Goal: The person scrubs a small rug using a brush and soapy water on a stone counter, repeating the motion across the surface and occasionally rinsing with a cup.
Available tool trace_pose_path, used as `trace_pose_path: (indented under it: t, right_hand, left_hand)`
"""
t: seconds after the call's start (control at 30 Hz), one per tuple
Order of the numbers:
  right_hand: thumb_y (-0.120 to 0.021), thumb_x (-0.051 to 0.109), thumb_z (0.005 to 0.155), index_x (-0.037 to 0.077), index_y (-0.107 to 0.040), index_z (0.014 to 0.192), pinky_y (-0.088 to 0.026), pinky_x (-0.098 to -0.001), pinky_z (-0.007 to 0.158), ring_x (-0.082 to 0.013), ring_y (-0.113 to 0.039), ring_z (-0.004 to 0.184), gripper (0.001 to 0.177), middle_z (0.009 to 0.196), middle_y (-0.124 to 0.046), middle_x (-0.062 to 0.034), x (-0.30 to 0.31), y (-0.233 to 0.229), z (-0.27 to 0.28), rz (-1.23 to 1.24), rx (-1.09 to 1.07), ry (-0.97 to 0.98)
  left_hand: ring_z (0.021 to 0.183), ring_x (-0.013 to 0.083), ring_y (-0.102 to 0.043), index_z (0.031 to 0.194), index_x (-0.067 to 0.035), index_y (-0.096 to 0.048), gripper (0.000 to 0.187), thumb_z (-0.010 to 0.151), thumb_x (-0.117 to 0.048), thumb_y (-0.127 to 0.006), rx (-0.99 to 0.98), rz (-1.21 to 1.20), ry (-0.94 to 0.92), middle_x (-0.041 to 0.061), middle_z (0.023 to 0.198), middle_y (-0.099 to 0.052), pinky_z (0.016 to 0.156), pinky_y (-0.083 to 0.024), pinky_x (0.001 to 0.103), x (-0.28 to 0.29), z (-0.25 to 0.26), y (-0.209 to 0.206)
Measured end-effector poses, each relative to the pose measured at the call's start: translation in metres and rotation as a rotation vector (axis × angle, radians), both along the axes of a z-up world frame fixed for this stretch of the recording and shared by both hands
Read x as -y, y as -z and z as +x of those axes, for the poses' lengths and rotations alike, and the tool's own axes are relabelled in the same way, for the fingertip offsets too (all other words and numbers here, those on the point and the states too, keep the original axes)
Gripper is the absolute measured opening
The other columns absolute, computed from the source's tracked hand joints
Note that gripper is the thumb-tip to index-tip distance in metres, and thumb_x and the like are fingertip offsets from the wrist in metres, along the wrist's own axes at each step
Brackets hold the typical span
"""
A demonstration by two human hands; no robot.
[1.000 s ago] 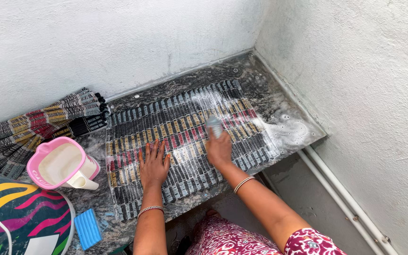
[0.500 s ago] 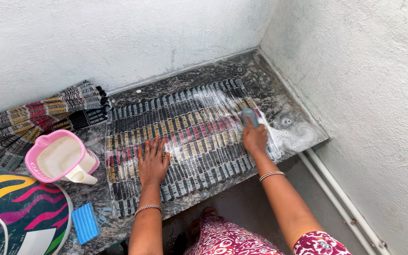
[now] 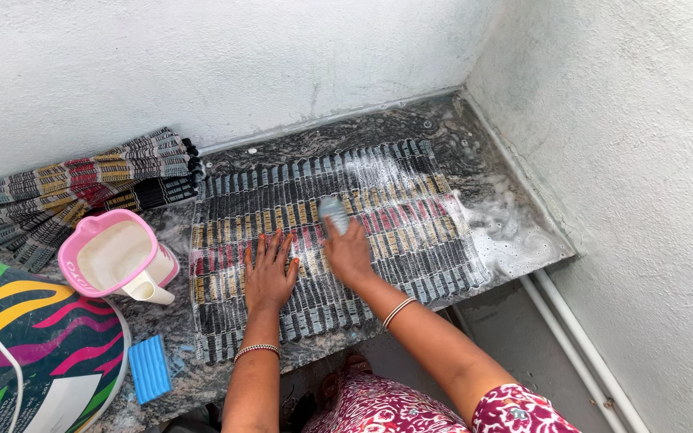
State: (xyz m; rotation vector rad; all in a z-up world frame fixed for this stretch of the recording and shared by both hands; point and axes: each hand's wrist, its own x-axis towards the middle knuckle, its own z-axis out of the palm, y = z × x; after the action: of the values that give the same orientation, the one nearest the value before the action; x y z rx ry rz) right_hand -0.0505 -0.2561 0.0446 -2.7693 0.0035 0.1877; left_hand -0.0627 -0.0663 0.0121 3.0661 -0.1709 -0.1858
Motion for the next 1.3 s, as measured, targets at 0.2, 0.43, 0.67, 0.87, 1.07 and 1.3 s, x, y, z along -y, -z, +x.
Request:
trace_pose_path:
  t: [0.2, 0.43, 0.67, 0.87, 1.07, 1.3]
  right_hand:
    - [-0.047, 0.034, 0.105, 0.032, -0.038, 0.157, -0.049, -0.0478, 0.095, -0.0357, -0.049, 0.115, 0.053, 0.137, -0.044, -0.0265, -0.019, 0.0, -0.005, -0.016, 0.084, -0.242]
    - [-0.041, 0.051, 0.105, 0.044, -0.022, 0.16, -0.042, -0.0557, 0.106, -0.0437, -0.046, 0.13, 0.059, 0.151, -0.035, -0.0266, 0.194, 0.047, 0.058, -0.082, -0.017, 0.422]
    - [-0.043, 0.049, 0.104, 0.043, -0.024, 0.16, -0.039, -0.0564, 0.105, -0.0476, -0.039, 0.131, 0.059, 0.152, -0.024, -0.0327, 0.271, 0.077, 0.081, -0.057, 0.012, 0.924]
    - [-0.063, 0.033, 0.095, -0.004, -0.033, 0.144, -0.055, -0.048, 0.089, -0.0356, -0.056, 0.108, 0.068, 0.129, -0.045, -0.0254, 0.087, 0.035, 0.078, 0.366, 0.084, 0.591]
    - [-0.057, 0.03, 0.099, 0.028, -0.05, 0.148, -0.046, -0.0505, 0.095, -0.0385, -0.049, 0.111, 0.05, 0.131, -0.048, -0.0298, -0.045, 0.011, 0.033, -0.007, 0.21, -0.357]
    - [-0.049, 0.037, 0.103, 0.034, -0.041, 0.154, -0.056, -0.0468, 0.091, -0.0356, -0.057, 0.111, 0.052, 0.131, -0.051, -0.0258, 0.101, 0.032, 0.101, 0.022, 0.062, 0.164]
  left_hand:
    - [0.154, 0.0164, -0.009, 0.158, -0.04, -0.022, 0.06, 0.101, -0.06, -0.022, -0.002, 0.022, -0.001, -0.013, 0.167, -0.014, 0.126, -0.007, 0.047, -0.001, 0.002, 0.006]
    - [0.154, 0.0162, -0.01, 0.158, -0.042, -0.02, 0.061, 0.1, -0.06, -0.022, 0.005, -0.014, 0.001, -0.013, 0.167, -0.014, 0.126, -0.007, 0.046, -0.002, 0.003, 0.006]
    - [0.154, 0.0163, -0.011, 0.158, -0.044, -0.019, 0.06, 0.1, -0.06, -0.024, -0.004, -0.01, 0.001, -0.014, 0.167, -0.014, 0.126, -0.007, 0.046, -0.001, 0.002, -0.001]
    - [0.153, 0.0167, -0.012, 0.157, -0.044, -0.02, 0.06, 0.099, -0.06, -0.024, -0.006, -0.005, -0.007, -0.014, 0.167, -0.015, 0.126, -0.006, 0.045, -0.001, 0.003, -0.002]
    - [0.156, 0.0164, -0.013, 0.158, -0.038, -0.023, 0.06, 0.104, -0.062, -0.021, -0.01, 0.132, -0.01, -0.011, 0.167, -0.017, 0.127, -0.004, 0.045, 0.0, 0.005, 0.008]
    - [0.153, 0.0153, -0.012, 0.157, -0.044, -0.02, 0.06, 0.099, -0.061, -0.02, 0.028, 0.029, -0.008, -0.014, 0.166, -0.015, 0.126, -0.005, 0.042, 0.0, 0.003, 0.004]
